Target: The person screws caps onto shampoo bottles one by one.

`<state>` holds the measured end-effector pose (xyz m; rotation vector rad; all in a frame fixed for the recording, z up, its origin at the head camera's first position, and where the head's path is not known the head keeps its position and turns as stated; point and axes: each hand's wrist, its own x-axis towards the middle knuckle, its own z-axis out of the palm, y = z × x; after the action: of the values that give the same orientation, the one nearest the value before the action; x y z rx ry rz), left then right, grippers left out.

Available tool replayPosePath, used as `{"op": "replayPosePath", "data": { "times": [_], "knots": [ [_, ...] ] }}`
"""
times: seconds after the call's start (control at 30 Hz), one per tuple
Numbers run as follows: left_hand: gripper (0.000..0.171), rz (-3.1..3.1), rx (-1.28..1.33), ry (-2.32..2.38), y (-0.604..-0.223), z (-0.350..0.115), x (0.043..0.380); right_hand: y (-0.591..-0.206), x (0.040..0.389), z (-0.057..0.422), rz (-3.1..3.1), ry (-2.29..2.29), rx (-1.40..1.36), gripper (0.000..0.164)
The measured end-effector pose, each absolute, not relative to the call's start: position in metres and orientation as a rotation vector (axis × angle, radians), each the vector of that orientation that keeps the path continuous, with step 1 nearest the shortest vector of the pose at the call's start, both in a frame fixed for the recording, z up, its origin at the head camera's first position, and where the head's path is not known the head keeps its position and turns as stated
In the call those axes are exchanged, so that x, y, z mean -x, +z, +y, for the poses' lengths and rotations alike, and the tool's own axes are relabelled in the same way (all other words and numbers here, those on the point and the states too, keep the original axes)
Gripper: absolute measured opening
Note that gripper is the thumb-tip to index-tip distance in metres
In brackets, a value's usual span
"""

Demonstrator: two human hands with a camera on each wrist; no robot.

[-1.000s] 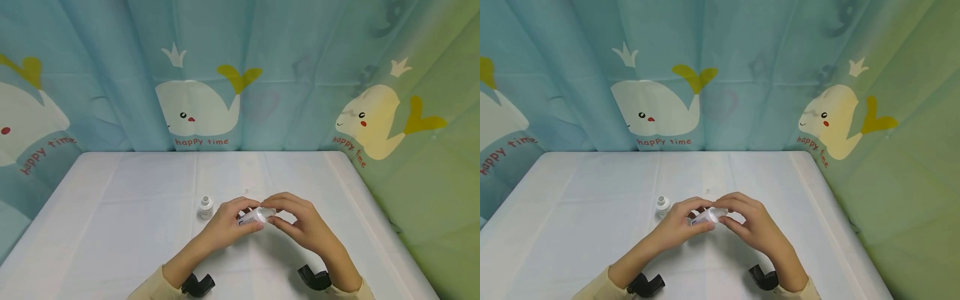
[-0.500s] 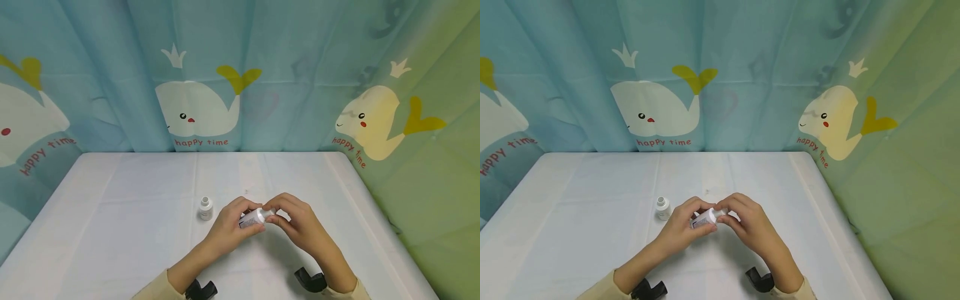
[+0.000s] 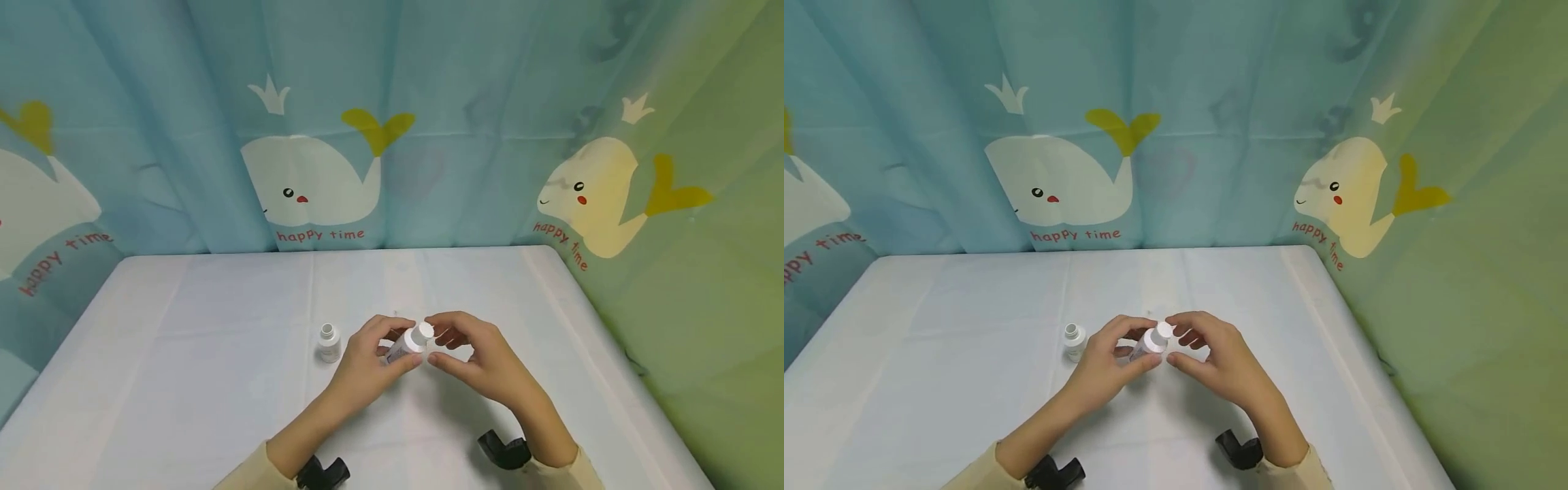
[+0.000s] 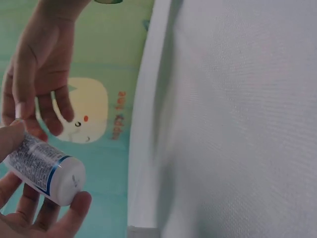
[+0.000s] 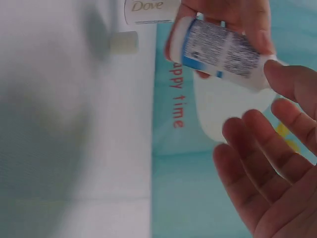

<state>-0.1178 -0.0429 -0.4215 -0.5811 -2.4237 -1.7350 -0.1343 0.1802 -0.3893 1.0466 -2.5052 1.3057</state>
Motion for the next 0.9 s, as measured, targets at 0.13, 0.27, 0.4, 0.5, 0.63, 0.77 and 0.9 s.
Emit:
{"op": "replayPosePath", "data": {
  "times": [0.13,0.27,0.4,0.5,0.63,0.77,0.9],
  "knots": [
    [0.045,-2.346,0.566,-1.92,-0.421,-0.038,0.122,-0.396,0.141,0.18,-2.521,1.457,-1.045,0.036],
    [0.039,-2.333,0.6,-1.978,-0.422,-0.03,0.128,-0.401,0.145,0.183,-2.545,1.517,-0.991,0.034],
    [0.037,-2.396,0.577,-1.939,-0.422,-0.021,0.135,-0.404,0.149,0.192,-2.555,1.543,-0.927,0.036],
    [0.037,-2.418,0.593,-1.96,-0.423,-0.013,0.142,-0.407,0.153,0.2,-2.558,1.549,-0.89,0.037],
    [0.037,-2.431,0.616,-1.985,-0.424,-0.003,0.151,-0.411,0.158,0.209,-2.573,1.53,-0.843,0.036],
    [0.036,-2.452,0.589,-1.984,-0.429,0.008,0.16,-0.419,0.163,0.216,-2.573,1.51,-0.791,0.036],
    [0.035,-2.481,0.57,-1.96,-0.434,0.016,0.168,-0.427,0.167,0.22,-2.57,1.479,-0.741,0.037]
  ]
}}
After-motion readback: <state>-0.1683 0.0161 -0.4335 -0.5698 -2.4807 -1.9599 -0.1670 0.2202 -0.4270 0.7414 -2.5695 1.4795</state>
